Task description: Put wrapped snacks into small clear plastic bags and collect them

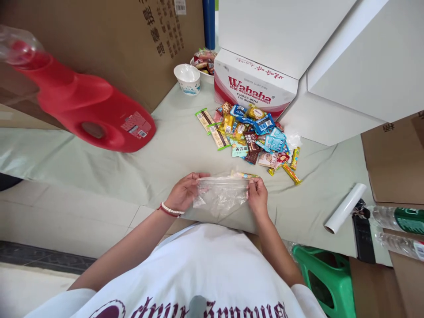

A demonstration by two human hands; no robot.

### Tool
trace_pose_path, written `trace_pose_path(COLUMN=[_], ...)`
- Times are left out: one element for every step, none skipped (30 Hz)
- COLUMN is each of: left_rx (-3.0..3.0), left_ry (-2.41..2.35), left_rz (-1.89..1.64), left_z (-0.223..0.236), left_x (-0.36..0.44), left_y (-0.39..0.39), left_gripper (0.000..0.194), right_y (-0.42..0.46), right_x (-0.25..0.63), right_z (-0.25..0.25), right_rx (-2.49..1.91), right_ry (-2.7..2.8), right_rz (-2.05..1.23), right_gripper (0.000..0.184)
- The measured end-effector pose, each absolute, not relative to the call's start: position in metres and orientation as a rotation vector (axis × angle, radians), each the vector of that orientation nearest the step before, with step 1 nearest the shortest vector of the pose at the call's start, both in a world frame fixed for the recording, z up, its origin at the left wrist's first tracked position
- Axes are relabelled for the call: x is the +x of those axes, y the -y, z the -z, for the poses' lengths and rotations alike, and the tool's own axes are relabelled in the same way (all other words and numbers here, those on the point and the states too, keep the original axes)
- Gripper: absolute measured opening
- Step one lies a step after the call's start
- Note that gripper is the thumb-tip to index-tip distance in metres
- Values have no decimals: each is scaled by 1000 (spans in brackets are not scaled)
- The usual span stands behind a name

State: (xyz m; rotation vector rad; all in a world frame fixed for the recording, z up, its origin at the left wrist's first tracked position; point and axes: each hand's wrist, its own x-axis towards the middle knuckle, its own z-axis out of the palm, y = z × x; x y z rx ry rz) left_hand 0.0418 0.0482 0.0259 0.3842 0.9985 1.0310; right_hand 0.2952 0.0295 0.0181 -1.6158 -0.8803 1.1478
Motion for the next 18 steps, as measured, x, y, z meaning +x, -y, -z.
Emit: trace_pose_path(left_rx=[310,257,220,201,201,219,250,290,336,387,436,477,506,518,515,498,476,454], left_ry=[-930,-880,-850,-840,-850,-876,-906,-927,-935,-937,-940,-952,-972,-987,-987,-967,-932,-892], left_rz=[-1006,-979,-946,-902,-847,-781,-697,-591,-477,-374,-311,-306,-366,-478,-615,-747,-848,-914], left_z=[-30,-33,-37,-40,-42,-44,-46,-46,-46,-45,-43,-42,-40,-39,-37,-37,-36,-36], left_x=[39,38,38,38,38,39,41,44,47,52,57,63,68,72,75,76,75,71], left_y=[-46,-45,-46,-50,-55,-62,-70,-78,-86,-93,-98,-101,-102,-100,-95,-89,-81,-73], left_gripper=[25,24,24,26,32,41,52,62,68,68,62,54,48,44,43,43,42,40], right_y=[-26,-24,-22,-20,-19,-18,-18,-17,-17,-17,-16,-16,-15,-13,-12,-10,-8,-6], right_x=[295,294,293,293,293,294,296,300,303,307,312,316,320,323,326,329,331,333], right_z=[-19,-20,-22,-23,-25,-26,-28,-30,-33,-35,-37,-39,-41,-42,-42,-41,-40,-37], right_rx=[-1608,-1601,-1596,-1590,-1581,-1568,-1552,-1535,-1519,-1506,-1500,-1505,-1520,-1541,-1567,-1593,-1617,-1639], right_ry=[902,933,964,993,1023,1056,1095,1145,1208,1274,1323,1346,1343,1317,1278,1239,1207,1179], right_rz=[-1164,-1177,-1186,-1193,-1205,-1220,-1235,-1248,-1256,-1259,-1256,-1245,-1226,-1199,-1163,-1124,-1092,-1071], right_gripper=[35,35,34,34,33,33,32,32,31,30,30,31,32,33,34,35,36,37])
